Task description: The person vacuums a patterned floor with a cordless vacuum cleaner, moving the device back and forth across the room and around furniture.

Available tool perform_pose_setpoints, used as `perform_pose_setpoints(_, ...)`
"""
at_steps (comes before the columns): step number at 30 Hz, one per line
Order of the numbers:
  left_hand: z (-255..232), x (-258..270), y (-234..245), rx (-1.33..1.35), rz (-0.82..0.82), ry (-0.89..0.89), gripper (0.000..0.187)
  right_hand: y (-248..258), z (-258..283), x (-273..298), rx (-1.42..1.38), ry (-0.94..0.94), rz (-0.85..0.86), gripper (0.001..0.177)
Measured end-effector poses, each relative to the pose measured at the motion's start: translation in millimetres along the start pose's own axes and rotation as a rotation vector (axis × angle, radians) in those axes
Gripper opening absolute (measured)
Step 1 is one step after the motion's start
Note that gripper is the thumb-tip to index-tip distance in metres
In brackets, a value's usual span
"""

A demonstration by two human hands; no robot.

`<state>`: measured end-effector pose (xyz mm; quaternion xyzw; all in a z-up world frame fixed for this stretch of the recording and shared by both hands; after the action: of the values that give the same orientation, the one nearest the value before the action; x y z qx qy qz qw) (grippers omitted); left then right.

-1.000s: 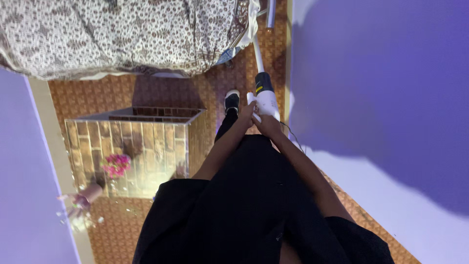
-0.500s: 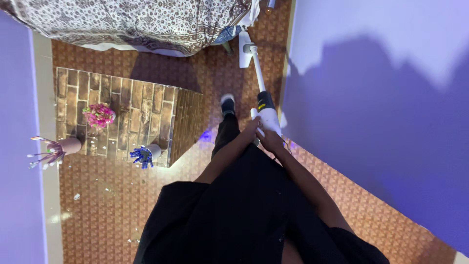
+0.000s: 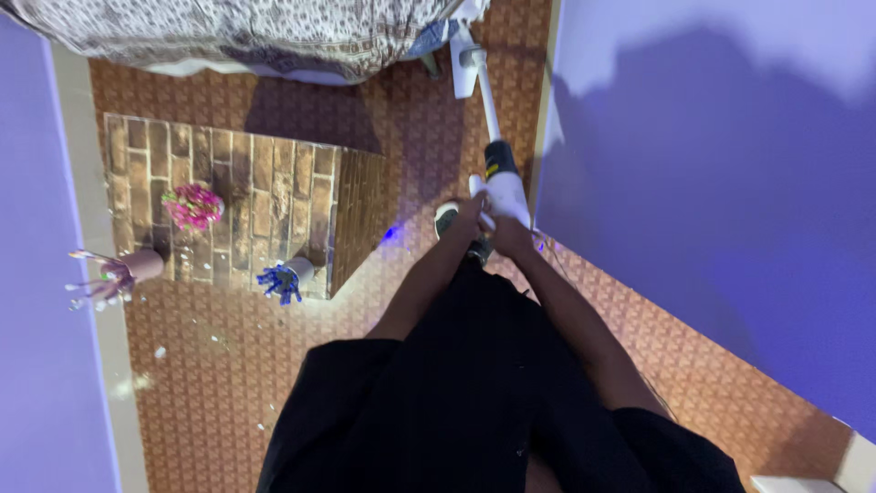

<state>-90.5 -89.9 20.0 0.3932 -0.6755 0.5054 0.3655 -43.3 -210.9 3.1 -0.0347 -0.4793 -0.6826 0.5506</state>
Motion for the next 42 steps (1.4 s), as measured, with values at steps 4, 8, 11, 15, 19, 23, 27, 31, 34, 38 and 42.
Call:
perform_pose_setpoints(4,-17.3,-22.5,5.5,-0.002,0.004,-0.075,0.029,12.5,11.8,-21.5,0.084,0.094,-0.030,0.051)
perform_pose_setpoints(8,-29.9,-29.0,10.6,0.061,0.068,-0.102,0.023,26.6,36.9,-26.8,0.134,-0.059,0.051,0.060)
perform_pose_setpoints(11,-14.4,-20.5,22.1,0.017,-0.010,-0.065,0.025,16.1,34.7,-11.0,0.149,-0.002,-0.022,0.061)
perform_pose_setpoints(15,26.4,3.3,34.3,0.061,0.044,-0.103,0.032,-8.1,11.3,23.7,0.212,0.020,0.027,0.066)
perform_pose_setpoints(19,81.4,31.6,47.5,0.257,0.066,-0.007,0.026,-38.5,-21.4,68.8,0.178,0.094,0.047,0.061)
perform_pose_setpoints(23,139.6,77.1,49.5,0.197,-0.004,-0.116,0.023,-61.5,-63.2,122.0,0.192,0.102,0.051,0.059)
perform_pose_setpoints(27,201.8,133.1,33.3,0.338,0.088,-0.122,0.025,-69.7,-108.5,181.4,0.247,0.138,0.086,0.059)
perform_pose_setpoints(31,252.7,176.2,22.7,0.273,0.056,-0.209,0.032,-69.0,-127.3,239.5,0.182,0.372,0.065,0.055)
perform_pose_setpoints(34,285.7,183.1,28.0,0.236,0.029,-0.243,0.037,-77.4,-147.6,264.9,0.196,0.331,0.092,0.055)
perform_pose_setpoints(38,282.8,180.5,39.8,0.315,-0.067,-0.223,0.032,-82.5,-142.7,257.1,0.353,0.444,0.208,0.046)
perform_pose_setpoints(42,251.4,171.6,47.1,0.406,-0.038,-0.187,0.037,-87.0,-121.7,229.6,0.261,0.277,0.156,0.052)
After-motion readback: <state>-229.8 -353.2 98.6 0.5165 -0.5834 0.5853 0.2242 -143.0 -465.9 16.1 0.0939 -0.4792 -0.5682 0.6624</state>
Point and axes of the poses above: each hand's wrist, its own x-axis away from the middle knuckle, its own y-axis out of the back of the hand, z = x × y, the point moved 1 cm from there along -x, towards the middle knuckle, and after that the axes turned 3 degrees about z, right-handed, at the moved point
